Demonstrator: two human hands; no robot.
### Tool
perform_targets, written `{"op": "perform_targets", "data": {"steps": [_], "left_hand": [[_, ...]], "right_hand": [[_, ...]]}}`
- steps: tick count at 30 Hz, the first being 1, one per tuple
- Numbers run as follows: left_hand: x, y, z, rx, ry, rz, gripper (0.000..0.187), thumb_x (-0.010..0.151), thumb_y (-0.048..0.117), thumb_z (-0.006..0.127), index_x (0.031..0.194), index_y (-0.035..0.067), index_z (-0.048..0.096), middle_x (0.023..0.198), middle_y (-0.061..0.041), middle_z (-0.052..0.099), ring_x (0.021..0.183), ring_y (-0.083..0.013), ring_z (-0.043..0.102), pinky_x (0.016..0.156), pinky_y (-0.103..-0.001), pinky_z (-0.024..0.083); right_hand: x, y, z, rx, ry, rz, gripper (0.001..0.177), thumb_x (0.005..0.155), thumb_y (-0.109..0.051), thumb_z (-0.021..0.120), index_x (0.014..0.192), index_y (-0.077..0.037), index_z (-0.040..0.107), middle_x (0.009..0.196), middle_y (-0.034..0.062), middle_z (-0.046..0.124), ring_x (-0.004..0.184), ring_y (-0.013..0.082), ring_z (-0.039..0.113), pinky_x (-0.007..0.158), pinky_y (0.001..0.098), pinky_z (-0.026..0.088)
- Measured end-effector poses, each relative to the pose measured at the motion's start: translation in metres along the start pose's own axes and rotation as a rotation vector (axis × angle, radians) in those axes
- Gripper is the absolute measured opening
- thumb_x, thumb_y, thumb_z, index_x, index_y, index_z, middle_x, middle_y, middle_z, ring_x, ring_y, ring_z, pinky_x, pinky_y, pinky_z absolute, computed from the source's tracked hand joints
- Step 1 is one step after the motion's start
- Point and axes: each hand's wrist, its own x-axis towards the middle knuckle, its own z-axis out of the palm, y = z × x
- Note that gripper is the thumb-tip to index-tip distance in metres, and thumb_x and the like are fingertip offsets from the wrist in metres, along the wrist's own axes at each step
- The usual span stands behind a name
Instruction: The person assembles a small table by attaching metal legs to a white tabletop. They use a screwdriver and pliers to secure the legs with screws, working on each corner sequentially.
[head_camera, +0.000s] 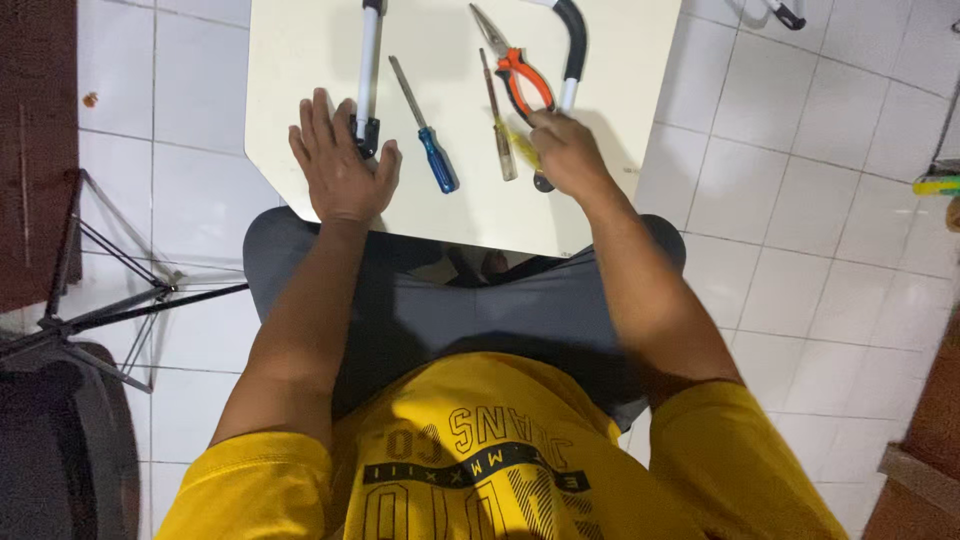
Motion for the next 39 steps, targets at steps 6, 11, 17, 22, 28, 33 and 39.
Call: {"op": "perform_targets", "data": {"steps": [6, 11, 17, 22, 28, 33, 39], "left_hand": [[-0.004, 0.005, -0.002, 0.006, -0.009, -0.007, 0.075, 0.096, 0.045, 0.067, 0.153, 0.003, 0.042, 0.166, -0.024, 0.024, 0.157, -0.0412, 0.013, 0.127, -0.061, 0.006], [-0.004, 0.005, 0.0, 0.046, 0.006, 0.0, 0.076, 0.096, 0.044, 0.067, 0.154, 0.004, 0.041, 0.164, -0.024, 0.025, 0.156, -0.0414, 0.014, 0.126, -0.061, 0.006], [-0.004, 0.001, 0.005, 0.044, 0.04, 0.029, 0.074, 0.098, 0.044, 0.069, 0.155, 0.005, 0.041, 0.167, -0.023, 0.026, 0.158, -0.0408, 0.015, 0.128, -0.061, 0.008], [-0.003, 0.0, 0.007, 0.052, 0.019, 0.001, 0.076, 0.095, 0.043, 0.069, 0.154, 0.006, 0.041, 0.165, -0.023, 0.026, 0.156, -0.0407, 0.014, 0.126, -0.061, 0.007], [-0.004, 0.004, 0.004, 0.04, -0.002, -0.011, 0.077, 0.096, 0.044, 0.067, 0.155, 0.003, 0.04, 0.166, -0.023, 0.025, 0.157, -0.0402, 0.012, 0.127, -0.06, 0.006], [-0.003, 0.002, 0.006, 0.069, 0.004, 0.002, 0.077, 0.097, 0.047, 0.066, 0.155, 0.004, 0.04, 0.164, -0.023, 0.025, 0.156, -0.0407, 0.012, 0.125, -0.061, 0.004], [-0.003, 0.002, 0.007, 0.046, 0.007, -0.002, 0.076, 0.097, 0.044, 0.068, 0.156, 0.005, 0.04, 0.167, -0.021, 0.025, 0.158, -0.0395, 0.012, 0.128, -0.06, 0.005]], "right_hand": [[0.004, 0.04, -0.006, -0.104, 0.348, 0.431, 0.018, 0.092, -0.02, 0.074, 0.098, -0.003, 0.073, 0.09, 0.0117, 0.074, 0.084, 0.0281, 0.073, 0.078, 0.0371, 0.056], [0.029, 0.026, 0.002, -0.202, 0.157, 0.666, 0.036, 0.081, -0.033, 0.082, 0.09, -0.002, 0.068, 0.081, 0.0097, 0.069, 0.075, 0.0247, 0.069, 0.07, 0.039, 0.053], [0.026, 0.027, -0.005, 0.264, 0.124, 0.734, 0.023, 0.088, -0.024, 0.07, 0.09, -0.001, 0.071, 0.078, 0.0075, 0.066, 0.068, 0.0171, 0.061, 0.064, 0.0354, 0.049], [0.007, 0.035, -0.011, 0.658, 0.058, 0.574, 0.017, 0.095, -0.019, 0.071, 0.096, -0.002, 0.07, 0.086, 0.0051, 0.065, 0.073, 0.0137, 0.059, 0.064, 0.033, 0.046], [-0.016, 0.02, -0.023, 0.761, 0.003, 0.416, 0.016, 0.1, -0.019, 0.065, 0.1, -0.006, 0.074, 0.095, 0.0026, 0.072, 0.078, 0.0086, 0.061, 0.069, 0.0254, 0.049], [-0.019, 0.022, -0.021, 0.579, 0.084, 0.418, 0.028, 0.106, -0.02, 0.075, 0.088, 0.0, 0.07, 0.077, 0.0014, 0.056, 0.071, 0.009, 0.046, 0.065, 0.0268, 0.041], [-0.009, 0.02, -0.018, 0.332, 0.154, 0.517, 0.028, 0.094, -0.023, 0.082, 0.08, -0.001, 0.07, 0.067, 0.0001, 0.06, 0.061, 0.0085, 0.047, 0.054, 0.0283, 0.039]]}}
